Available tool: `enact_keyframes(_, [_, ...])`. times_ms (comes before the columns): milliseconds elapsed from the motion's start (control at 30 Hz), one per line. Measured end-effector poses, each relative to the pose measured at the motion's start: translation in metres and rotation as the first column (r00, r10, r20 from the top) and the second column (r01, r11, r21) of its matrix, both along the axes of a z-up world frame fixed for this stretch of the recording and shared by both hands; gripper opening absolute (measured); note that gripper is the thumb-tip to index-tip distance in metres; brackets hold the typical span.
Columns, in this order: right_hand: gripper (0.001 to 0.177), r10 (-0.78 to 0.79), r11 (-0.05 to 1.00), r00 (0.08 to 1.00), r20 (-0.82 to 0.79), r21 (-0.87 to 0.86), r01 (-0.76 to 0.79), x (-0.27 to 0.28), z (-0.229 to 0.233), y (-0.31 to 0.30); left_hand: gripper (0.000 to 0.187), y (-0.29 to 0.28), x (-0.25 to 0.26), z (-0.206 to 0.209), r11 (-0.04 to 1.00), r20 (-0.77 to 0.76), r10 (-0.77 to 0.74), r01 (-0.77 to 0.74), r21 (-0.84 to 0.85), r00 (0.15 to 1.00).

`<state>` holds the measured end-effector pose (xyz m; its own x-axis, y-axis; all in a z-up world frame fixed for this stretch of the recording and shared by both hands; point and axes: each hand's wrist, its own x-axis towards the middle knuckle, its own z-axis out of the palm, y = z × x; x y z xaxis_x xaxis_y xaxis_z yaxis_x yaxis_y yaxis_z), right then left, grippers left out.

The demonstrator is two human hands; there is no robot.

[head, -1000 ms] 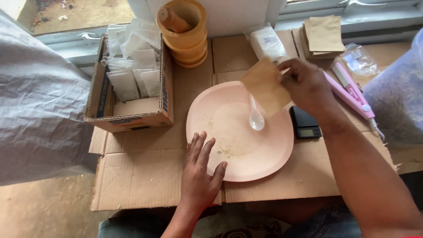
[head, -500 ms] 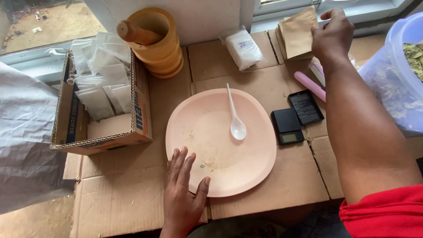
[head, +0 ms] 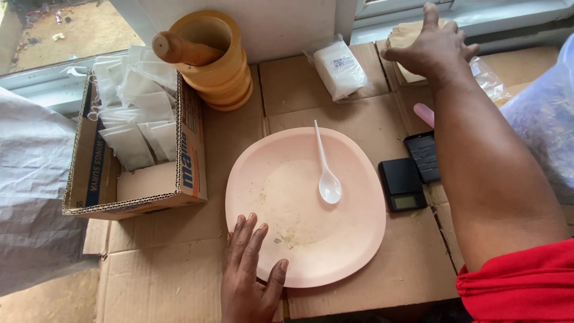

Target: Filling small filter bags with dried herbs using a spoon and weighing them on a digital scale.

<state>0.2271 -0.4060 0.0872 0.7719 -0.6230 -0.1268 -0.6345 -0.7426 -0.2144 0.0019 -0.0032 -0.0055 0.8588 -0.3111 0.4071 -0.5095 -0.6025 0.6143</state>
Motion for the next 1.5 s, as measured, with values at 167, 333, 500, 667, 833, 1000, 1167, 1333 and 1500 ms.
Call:
enact_keyframes(167, [0.088, 0.016, 1.0, 1.0, 0.024, 0.025, -0.016, 0.008, -0.002, -0.002, 0.055, -0.001, 0.003, -0.002, 1.0, 0.035, -0.011, 0.012, -0.026, 0.999])
enact_keyframes(333, [0.09, 0.016, 0.999, 1.0, 0.015, 0.052, -0.016, 0.015, -0.009, -0.003, 0.055, 0.0, 0.002, -0.001, 1.0, 0.025, -0.006, 0.006, -0.026, 1.0])
enact_keyframes(500, [0.07, 0.025, 0.998, 1.0, 0.013, 0.053, -0.026, 0.025, -0.019, -0.008, 0.056, 0.001, 0.003, -0.004, 1.0, 0.021, 0.001, -0.001, -0.007, 1.0])
enact_keyframes(667, [0.068, 0.036, 0.999, 0.999, -0.006, 0.021, -0.036, 0.033, -0.029, -0.017, 0.055, 0.0, 0.001, -0.002, 1.0, 0.007, -0.006, 0.006, -0.013, 1.0])
enact_keyframes(833, [0.062, 0.023, 0.999, 1.0, -0.01, 0.043, -0.022, 0.031, -0.024, -0.013, 0.056, 0.001, 0.003, -0.002, 1.0, 0.043, -0.003, 0.003, 0.002, 0.999])
enact_keyframes(1000, [0.068, 0.022, 0.999, 1.0, -0.003, 0.024, -0.021, 0.033, -0.029, -0.02, 0.055, 0.001, 0.002, -0.002, 1.0, 0.018, -0.003, 0.003, -0.004, 1.0])
enact_keyframes(1167, [0.077, 0.02, 1.0, 1.0, 0.001, 0.013, -0.02, 0.034, -0.029, -0.02, 0.053, 0.0, 0.001, -0.002, 1.0, 0.024, 0.012, -0.012, 0.001, 1.0])
enact_keyframes(1333, [0.082, -0.011, 1.0, 1.0, -0.011, 0.013, 0.011, 0.041, -0.026, -0.019, 0.053, 0.0, 0.005, -0.008, 1.0, 0.049, 0.014, -0.015, 0.017, 0.999])
enact_keyframes(1500, [0.066, -0.023, 1.0, 1.0, -0.016, 0.015, 0.023, 0.048, -0.04, -0.028, 0.052, 0.0, 0.003, -0.004, 1.0, 0.021, 0.009, -0.009, 0.021, 1.0])
